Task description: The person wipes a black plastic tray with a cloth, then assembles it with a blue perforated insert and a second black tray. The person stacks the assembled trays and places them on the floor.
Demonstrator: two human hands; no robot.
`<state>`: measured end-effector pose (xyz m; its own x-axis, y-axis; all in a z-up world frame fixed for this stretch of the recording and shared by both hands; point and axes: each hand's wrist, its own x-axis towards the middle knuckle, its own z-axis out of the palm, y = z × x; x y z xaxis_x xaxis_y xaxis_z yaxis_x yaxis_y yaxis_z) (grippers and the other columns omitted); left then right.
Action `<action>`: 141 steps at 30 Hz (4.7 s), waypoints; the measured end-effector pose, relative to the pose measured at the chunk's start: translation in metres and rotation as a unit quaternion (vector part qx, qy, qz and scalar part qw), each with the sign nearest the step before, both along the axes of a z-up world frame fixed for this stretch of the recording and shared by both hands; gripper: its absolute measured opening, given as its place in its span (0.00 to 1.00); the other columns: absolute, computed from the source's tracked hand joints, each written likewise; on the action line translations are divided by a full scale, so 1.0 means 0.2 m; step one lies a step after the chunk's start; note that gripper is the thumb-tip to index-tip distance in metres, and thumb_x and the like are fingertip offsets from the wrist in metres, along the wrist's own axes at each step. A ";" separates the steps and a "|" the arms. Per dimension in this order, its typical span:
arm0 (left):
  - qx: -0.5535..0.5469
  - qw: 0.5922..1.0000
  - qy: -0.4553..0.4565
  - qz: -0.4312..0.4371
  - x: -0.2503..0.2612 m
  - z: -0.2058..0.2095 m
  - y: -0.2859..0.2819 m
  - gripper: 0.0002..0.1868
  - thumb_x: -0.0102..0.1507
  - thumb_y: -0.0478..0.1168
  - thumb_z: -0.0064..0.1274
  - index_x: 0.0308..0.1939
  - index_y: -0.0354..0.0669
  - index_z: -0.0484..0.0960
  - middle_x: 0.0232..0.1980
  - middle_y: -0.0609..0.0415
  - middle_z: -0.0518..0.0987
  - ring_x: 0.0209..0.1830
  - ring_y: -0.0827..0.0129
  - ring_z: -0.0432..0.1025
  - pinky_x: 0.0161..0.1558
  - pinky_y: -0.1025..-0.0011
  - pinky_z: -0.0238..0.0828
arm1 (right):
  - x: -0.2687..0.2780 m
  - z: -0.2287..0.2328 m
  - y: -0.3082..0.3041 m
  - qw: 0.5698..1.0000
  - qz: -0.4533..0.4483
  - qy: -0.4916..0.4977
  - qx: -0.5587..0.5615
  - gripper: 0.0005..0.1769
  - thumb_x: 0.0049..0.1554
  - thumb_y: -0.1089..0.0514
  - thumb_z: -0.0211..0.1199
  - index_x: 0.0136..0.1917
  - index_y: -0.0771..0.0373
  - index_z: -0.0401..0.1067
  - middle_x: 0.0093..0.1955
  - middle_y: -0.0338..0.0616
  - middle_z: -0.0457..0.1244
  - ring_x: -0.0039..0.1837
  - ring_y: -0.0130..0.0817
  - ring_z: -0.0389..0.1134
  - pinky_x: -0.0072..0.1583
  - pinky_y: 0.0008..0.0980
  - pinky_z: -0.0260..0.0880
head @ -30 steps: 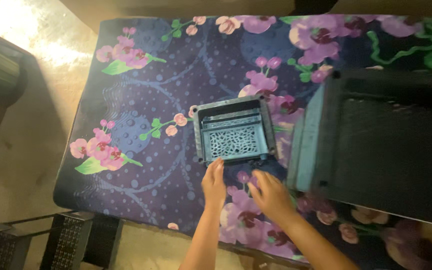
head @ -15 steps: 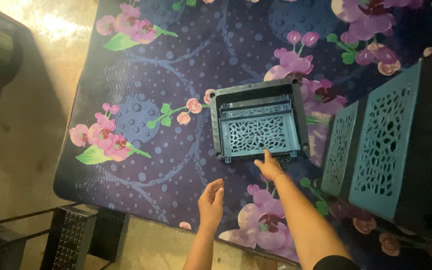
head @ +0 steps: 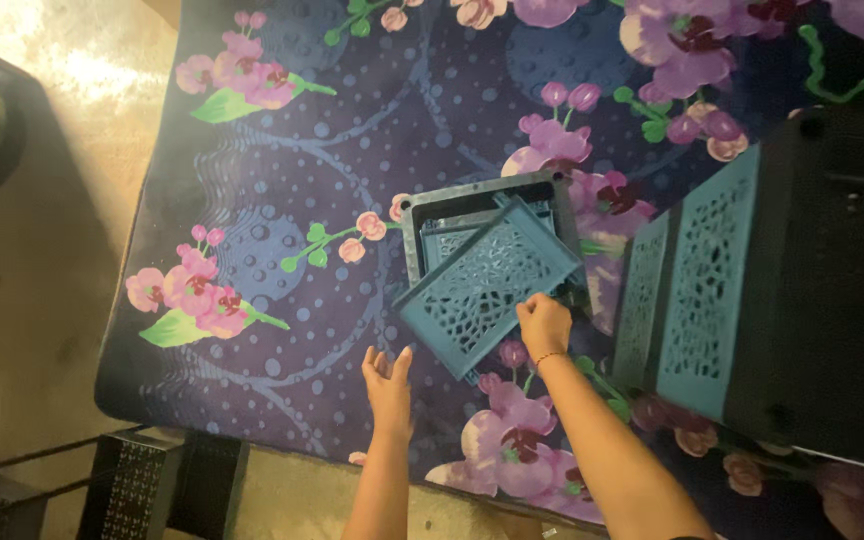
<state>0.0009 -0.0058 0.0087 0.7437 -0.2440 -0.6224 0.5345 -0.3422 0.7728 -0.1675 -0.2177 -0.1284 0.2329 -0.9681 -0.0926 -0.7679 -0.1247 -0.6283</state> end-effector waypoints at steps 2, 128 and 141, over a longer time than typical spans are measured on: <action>-0.016 0.999 0.041 0.018 0.00 0.10 -0.05 0.42 0.63 0.41 0.56 0.77 0.54 0.52 0.78 0.53 0.58 0.72 0.64 0.60 0.57 0.64 0.64 | 0.03 0.15 0.00 0.998 0.010 -0.055 -0.012 0.11 0.52 0.50 0.68 0.38 0.60 0.76 0.37 0.51 0.70 0.43 0.50 0.73 0.47 0.47 0.72; -0.329 0.933 0.046 -0.135 -0.43 0.18 -0.37 0.29 0.72 0.52 0.40 0.70 0.36 0.70 0.69 0.46 0.75 0.70 0.60 0.69 0.67 0.61 0.63 | 0.11 1.30 0.17 0.917 0.164 -0.316 -0.179 0.04 0.64 0.65 0.57 0.52 0.66 0.68 0.49 0.51 0.62 0.50 0.50 0.66 0.53 0.40 0.68; -0.232 0.958 0.006 -0.169 -0.19 -0.21 -0.16 0.25 0.70 0.42 0.45 0.71 0.40 0.69 0.72 0.52 0.72 0.74 0.65 0.64 0.70 0.66 0.58 | 0.29 -0.31 -0.16 0.929 0.320 0.183 0.034 0.17 0.58 0.61 0.52 0.60 0.66 0.71 0.78 0.58 0.52 0.66 0.60 0.63 0.65 0.52 0.65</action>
